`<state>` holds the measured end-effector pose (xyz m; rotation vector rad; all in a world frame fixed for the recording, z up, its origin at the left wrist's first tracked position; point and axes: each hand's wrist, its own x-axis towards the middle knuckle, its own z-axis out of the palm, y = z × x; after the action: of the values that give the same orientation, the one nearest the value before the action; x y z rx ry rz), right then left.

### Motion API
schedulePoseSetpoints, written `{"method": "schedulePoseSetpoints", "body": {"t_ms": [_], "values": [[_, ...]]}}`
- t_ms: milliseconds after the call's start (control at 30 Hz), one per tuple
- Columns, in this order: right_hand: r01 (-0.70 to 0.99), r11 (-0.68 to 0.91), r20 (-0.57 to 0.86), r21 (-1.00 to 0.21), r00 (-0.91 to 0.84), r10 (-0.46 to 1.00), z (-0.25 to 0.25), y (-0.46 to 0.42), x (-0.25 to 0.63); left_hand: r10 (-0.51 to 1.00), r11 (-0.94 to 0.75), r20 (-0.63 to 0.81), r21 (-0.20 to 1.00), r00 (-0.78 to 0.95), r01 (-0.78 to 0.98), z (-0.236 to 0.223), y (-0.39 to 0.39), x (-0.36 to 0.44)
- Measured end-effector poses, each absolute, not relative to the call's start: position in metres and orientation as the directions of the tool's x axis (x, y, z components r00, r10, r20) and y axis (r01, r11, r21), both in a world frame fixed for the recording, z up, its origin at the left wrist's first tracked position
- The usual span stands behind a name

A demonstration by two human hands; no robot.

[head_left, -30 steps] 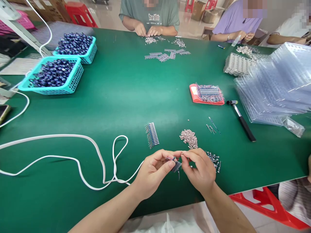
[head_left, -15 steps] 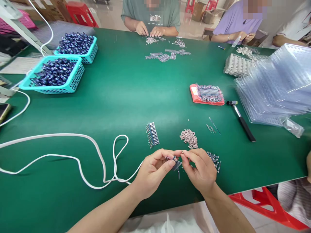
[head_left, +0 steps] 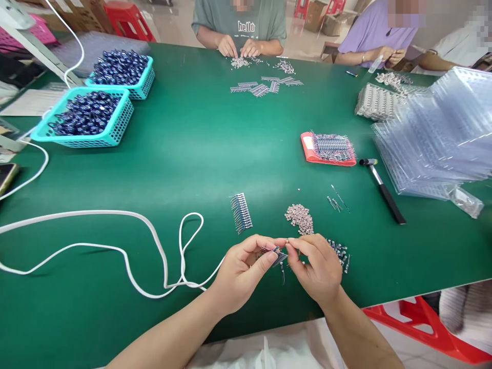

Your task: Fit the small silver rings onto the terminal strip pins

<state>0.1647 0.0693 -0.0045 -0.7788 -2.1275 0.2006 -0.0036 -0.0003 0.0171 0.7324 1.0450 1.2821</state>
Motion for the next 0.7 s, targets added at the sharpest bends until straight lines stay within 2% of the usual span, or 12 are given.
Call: {"method": "schedulePoseSetpoints", "body": {"t_ms": [133, 367, 700], "values": [[0.444, 0.791, 0.65, -0.42, -0.46, 0.604, -0.0057, 0.0699, 0.1654, 0.98, 0.171, -0.196, 0.913, -0.031, -0.37, 0.017, 0.0006, -0.0048], [0.402, 0.79, 0.641, -0.463, -0.464, 0.612, -0.0044, 0.0697, 0.1655, 0.966, 0.22, -0.257, 0.875, -0.028, -0.431, 0.0186, 0.0024, -0.0065], [0.363, 0.779, 0.638, -0.511, -0.447, 0.627, -0.003, 0.0688, 0.1651, 0.971, 0.199, -0.238, 0.867, -0.029, -0.458, 0.0184, 0.0018, -0.0056]]}}
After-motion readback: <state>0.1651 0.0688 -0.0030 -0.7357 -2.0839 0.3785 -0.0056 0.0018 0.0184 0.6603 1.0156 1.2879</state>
